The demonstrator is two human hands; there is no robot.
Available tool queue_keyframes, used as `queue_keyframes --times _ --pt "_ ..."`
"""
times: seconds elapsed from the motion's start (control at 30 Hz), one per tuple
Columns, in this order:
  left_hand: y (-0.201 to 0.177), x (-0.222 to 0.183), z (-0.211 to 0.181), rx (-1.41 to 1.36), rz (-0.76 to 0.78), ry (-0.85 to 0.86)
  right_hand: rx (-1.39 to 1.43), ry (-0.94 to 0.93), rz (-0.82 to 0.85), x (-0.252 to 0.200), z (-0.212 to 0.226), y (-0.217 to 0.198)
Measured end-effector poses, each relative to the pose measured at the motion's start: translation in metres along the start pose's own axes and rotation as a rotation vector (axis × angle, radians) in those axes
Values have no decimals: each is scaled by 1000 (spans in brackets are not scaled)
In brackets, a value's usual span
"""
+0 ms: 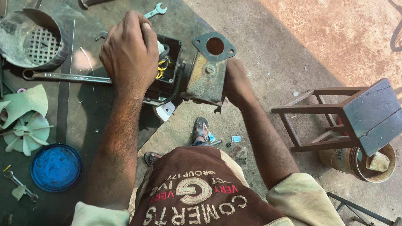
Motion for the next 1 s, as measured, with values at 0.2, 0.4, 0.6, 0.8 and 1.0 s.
queue_keyframes --times 0.2,0.4,0.6,0.8,1.0 --pt "13 -7 15 24 -65 83 595 -402 -25 -33 37 -31" --pt "17 -5 18 42 -112 138 754 -635 123 -40 67 -41" --pt "24 -4 25 45 -100 95 702 -832 -34 -43 49 -6" --pt "37 -7 36 64 -55 39 486 -971 -43 -59 34 29" --pt "47 -15 49 130 -92 76 462 -1094 -19 -103 55 32"
Point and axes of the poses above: each hand's wrist, its own x-axis towards the middle knuckle, its own y-axis out of the palm, z = x × y, the point moved 3 cm from there along x, towards the middle knuckle, and after that the axes turned 3 degrees about -y, right-handed, at the moved point
